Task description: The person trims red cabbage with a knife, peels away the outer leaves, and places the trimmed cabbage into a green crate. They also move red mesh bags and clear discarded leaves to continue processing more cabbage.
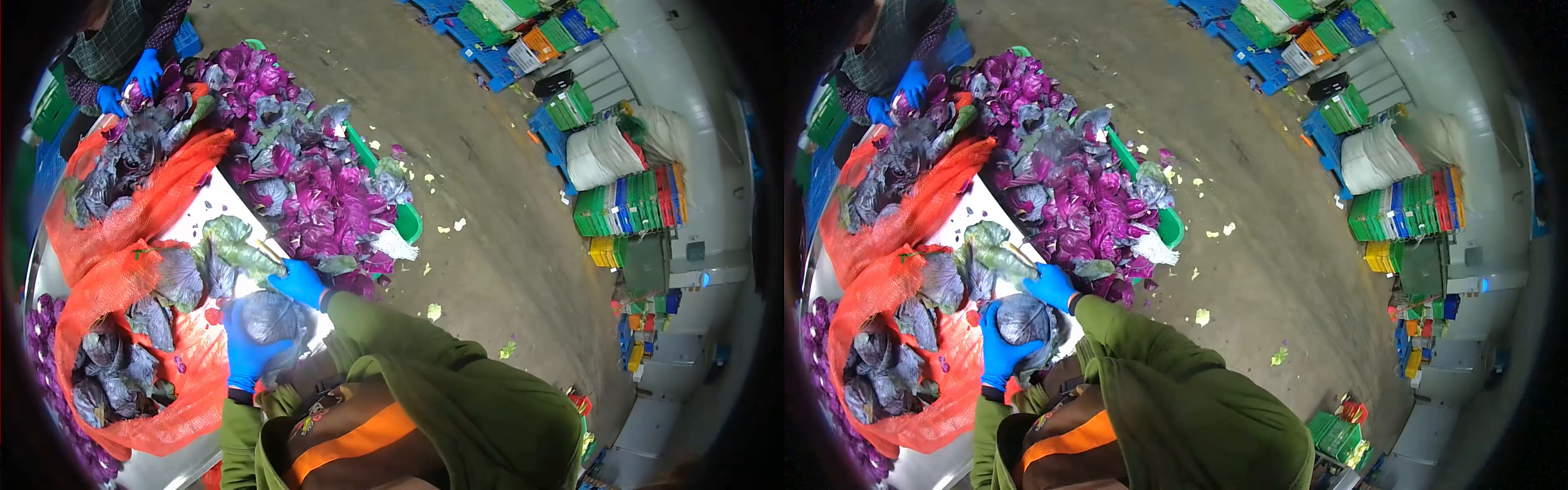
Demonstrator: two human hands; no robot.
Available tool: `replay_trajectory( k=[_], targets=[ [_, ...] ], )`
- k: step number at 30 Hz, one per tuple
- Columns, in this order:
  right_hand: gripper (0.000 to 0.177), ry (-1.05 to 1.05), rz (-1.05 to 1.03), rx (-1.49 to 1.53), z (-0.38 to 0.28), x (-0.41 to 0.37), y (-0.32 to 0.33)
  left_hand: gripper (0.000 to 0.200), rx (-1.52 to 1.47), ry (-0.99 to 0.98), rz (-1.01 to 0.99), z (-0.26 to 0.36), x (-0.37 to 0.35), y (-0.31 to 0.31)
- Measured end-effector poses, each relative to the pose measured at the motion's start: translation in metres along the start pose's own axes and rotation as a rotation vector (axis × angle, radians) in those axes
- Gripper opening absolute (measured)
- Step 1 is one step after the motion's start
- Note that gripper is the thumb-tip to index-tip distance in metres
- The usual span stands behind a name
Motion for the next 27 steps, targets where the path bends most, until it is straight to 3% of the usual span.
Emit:
replay_trajectory(
  k=[2,4,5,6,7,8,12,13,14,15,16,17,21,23,24,26,27],
  targets=[
    [0.042,-0.017,0.001,0.061,-0.001,0.004,-0.012,0.119,-0.13,0.11,0.101,-0.007,-0.01,-0.003],
    [0.039,0.025,0.099,0.332,-0.004,0.007,-0.027,0.116,-0.185,0.096,0.142,-0.015,-0.015,0.0],
    [0.036,0.143,0.187,0.158,-0.019,0.002,-0.024,0.116,-0.235,0.049,0.149,-0.015,-0.014,0.004],
    [0.034,0.325,0.248,0.218,-0.027,0.003,-0.026,0.115,-0.282,0.009,0.158,-0.017,-0.016,0.008],
    [0.033,0.31,0.178,0.187,-0.048,-0.007,-0.017,0.116,-0.279,0.03,0.176,-0.022,-0.018,0.01],
    [0.032,0.294,0.116,0.154,-0.069,-0.022,-0.006,0.113,-0.48,0.185,0.235,-0.029,-0.018,0.007],
    [0.022,0.525,0.215,0.154,-0.074,-0.031,-0.004,0.102,-0.302,0.082,0.307,-0.001,-0.002,-0.001],
    [0.021,0.48,0.282,0.203,-0.067,-0.016,0.002,0.099,-0.187,0.077,0.33,0.001,-0.001,-0.003],
    [0.019,0.175,0.304,0.209,-0.043,0.008,0.006,0.099,-0.195,0.081,0.32,0.002,-0.004,-0.006],
    [0.018,0.039,0.284,0.399,-0.025,0.025,0.014,0.099,-0.162,0.062,0.332,0.003,-0.003,-0.006],
    [0.022,-0.131,0.337,0.381,0.001,0.034,0.024,0.099,-0.125,0.037,0.348,0.003,0.001,-0.003],
    [0.026,-0.149,0.36,0.278,0.022,0.042,0.041,0.101,-0.105,0.025,0.327,0.0,-0.004,-0.002],
    [0.03,-0.008,0.255,0.337,0.024,0.025,0.08,0.102,-0.312,0.091,0.415,-0.008,-0.021,0.003],
    [0.037,0.001,0.459,-0.184,0.008,-0.005,0.1,0.1,-0.316,0.119,0.436,-0.005,-0.012,0.004],
    [0.037,0.379,0.677,-0.167,0.024,-0.015,0.084,0.099,-0.311,0.132,0.468,-0.005,-0.008,0.004],
    [0.034,0.252,0.179,0.235,-0.013,-0.053,0.058,0.096,-0.309,0.143,0.442,-0.014,0.002,0.003],
    [0.032,0.278,0.063,-0.025,-0.027,-0.067,0.055,0.095,-0.318,0.157,0.429,-0.016,0.004,0.004]
  ],
)
Point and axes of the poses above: each hand's wrist, its own x-axis towards the middle knuckle, its own y-axis out of the back of the hand, z = x × y, the point moved 4 cm from there along x, towards the middle knuckle, and after that the axes turned 6 degrees about -x, right-handed, at the moved point
